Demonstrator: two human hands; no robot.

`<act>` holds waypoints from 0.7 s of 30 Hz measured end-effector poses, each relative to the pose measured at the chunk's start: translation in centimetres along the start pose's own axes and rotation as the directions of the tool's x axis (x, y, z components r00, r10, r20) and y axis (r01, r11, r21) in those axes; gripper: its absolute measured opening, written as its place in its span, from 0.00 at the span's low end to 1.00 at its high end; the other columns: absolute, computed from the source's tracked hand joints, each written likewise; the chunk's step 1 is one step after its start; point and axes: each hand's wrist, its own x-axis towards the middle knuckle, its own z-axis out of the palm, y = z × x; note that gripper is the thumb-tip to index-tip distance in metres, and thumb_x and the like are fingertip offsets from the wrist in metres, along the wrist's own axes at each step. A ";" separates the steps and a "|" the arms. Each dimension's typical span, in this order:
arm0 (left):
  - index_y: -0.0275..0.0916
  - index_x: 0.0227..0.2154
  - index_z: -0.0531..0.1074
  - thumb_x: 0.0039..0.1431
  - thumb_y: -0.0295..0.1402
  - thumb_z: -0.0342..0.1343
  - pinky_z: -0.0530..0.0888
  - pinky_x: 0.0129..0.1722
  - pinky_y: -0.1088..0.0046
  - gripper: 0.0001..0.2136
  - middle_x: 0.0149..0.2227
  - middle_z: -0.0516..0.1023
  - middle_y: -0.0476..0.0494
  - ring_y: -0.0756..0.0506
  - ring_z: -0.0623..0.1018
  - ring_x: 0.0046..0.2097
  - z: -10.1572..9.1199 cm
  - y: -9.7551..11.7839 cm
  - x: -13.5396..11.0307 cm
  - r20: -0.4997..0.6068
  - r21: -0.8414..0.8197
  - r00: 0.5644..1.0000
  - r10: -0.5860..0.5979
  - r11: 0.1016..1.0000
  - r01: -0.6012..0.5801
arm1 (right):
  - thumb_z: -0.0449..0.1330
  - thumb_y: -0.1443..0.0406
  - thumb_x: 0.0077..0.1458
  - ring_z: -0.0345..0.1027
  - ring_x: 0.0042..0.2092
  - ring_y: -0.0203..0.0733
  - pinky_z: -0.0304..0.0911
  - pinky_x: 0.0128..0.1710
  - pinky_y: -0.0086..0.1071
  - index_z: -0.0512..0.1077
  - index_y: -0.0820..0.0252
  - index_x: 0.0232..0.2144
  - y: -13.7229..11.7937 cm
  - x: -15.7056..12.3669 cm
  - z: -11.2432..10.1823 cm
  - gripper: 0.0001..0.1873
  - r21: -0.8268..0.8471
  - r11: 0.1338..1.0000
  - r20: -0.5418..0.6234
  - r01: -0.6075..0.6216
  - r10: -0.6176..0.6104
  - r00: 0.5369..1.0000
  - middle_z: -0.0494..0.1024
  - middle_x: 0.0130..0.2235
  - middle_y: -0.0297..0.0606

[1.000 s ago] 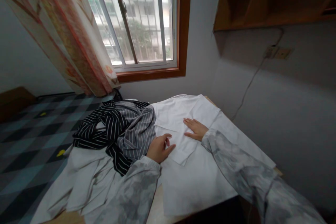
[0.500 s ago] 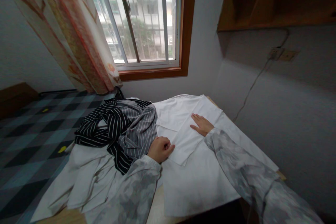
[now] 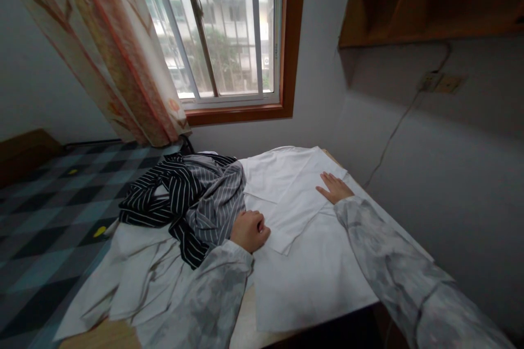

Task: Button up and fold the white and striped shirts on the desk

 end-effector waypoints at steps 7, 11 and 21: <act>0.42 0.20 0.66 0.52 0.31 0.61 0.68 0.45 0.60 0.10 0.29 0.78 0.44 0.40 0.79 0.37 -1.1 0.1 0.1 0.044 0.047 0.997 -0.069 0.997 0.067 | 0.40 0.45 0.74 0.42 0.80 0.53 0.44 0.77 0.51 0.49 0.64 0.79 5.9 -1.9 -0.3 0.43 -0.039 0.986 -0.006 -0.164 0.163 0.987 0.48 0.80 0.47; 0.41 0.31 0.73 0.61 0.41 0.61 0.70 0.41 0.64 0.09 0.43 0.82 0.39 0.39 0.81 0.43 -2.1 -0.7 1.2 -0.002 0.043 0.964 -0.267 0.963 0.267 | 0.37 0.43 0.73 0.40 0.80 0.50 0.45 0.76 0.54 0.49 0.61 0.79 6.3 -2.6 0.0 0.44 -0.007 0.977 -0.028 -0.212 0.211 0.977 0.47 0.80 0.44; 0.39 0.48 0.71 0.59 0.55 0.67 0.71 0.45 0.68 0.26 0.53 0.83 0.30 0.34 0.82 0.53 -1.6 -5.5 8.3 0.069 -0.042 0.810 -0.582 0.809 0.586 | 0.36 0.42 0.72 0.41 0.80 0.54 0.44 0.77 0.55 0.49 0.63 0.79 5.8 -3.5 0.5 0.46 0.002 0.976 -0.047 -0.220 0.219 0.974 0.48 0.80 0.46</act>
